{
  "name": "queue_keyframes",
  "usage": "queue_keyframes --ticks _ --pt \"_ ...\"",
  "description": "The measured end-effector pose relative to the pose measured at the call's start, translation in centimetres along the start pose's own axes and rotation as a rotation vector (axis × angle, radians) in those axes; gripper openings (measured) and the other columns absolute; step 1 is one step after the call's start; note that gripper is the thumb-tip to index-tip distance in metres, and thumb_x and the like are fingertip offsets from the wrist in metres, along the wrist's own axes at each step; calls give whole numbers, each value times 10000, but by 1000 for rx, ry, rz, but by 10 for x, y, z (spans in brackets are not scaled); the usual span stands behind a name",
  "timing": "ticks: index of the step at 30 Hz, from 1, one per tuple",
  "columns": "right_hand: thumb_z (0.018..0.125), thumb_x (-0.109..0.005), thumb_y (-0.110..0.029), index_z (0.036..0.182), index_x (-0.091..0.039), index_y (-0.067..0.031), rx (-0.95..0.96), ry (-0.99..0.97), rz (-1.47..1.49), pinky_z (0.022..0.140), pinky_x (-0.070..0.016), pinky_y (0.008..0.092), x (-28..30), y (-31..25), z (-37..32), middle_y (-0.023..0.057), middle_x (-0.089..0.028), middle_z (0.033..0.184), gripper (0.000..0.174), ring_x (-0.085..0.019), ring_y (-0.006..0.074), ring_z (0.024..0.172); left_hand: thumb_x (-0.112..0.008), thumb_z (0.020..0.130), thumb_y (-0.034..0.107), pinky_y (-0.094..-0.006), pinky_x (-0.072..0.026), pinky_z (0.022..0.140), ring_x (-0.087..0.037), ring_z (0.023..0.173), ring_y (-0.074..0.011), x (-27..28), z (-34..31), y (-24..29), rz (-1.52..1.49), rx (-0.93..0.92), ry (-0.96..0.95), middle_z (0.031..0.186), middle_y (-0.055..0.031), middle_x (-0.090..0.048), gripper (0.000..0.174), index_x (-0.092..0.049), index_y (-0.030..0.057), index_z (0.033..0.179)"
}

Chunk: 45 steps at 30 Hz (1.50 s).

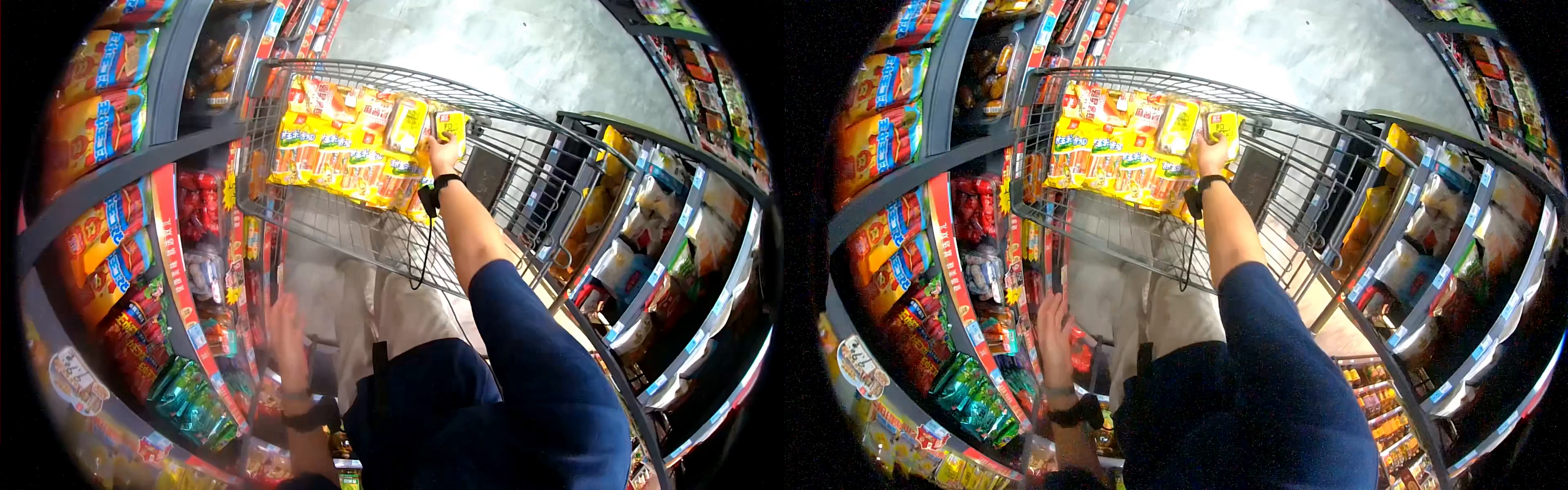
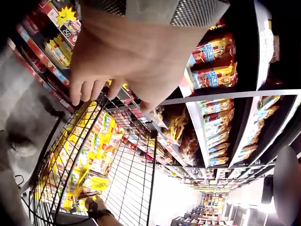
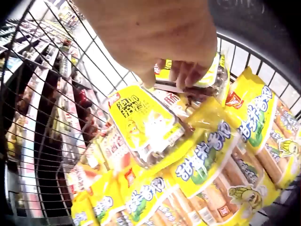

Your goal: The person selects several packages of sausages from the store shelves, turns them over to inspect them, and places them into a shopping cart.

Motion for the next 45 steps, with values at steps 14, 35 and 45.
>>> queue_keyframes --ticks 14,35,45 --pt "778 -833 -288 1216 -561 85 70 -189 11 945 -508 438 -74 11 -2 268 -677 1138 637 -663 379 1056 -492 1063 200 -364 -399 1124 -449 1379 -224 -3 -12 -6 55 84 94 1477 -127 -454 450 -430 -4 1459" --pt "690 -861 -380 1572 -219 -83 257 -98 -807 1049 -444 503 16 -53 22 286 -427 1395 1130 -455 447 1280 -519 1056 235 -373 -399 1093 -493 1322 -199 -45 -2 -12 161 178 19 1449 -94 -501 435 -466 26 1434" --pt "671 -797 -414 1572 -192 -28 213 -44 -754 980 -500 498 44 -56 1 303 -442 1312 1152 -519 445 1183 -520 1056 237 -380 -389 1110 -485 1338 -228 -57 -1 1 214 133 4 1444 -130 -502 456 -445 7 1443"
Point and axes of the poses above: each hand's wrist, its own z-axis towards the middle knuckle, its own x-axis out of the back of the hand, y = z × x, the point moved 10 cm from there along z, towards the middle knuckle
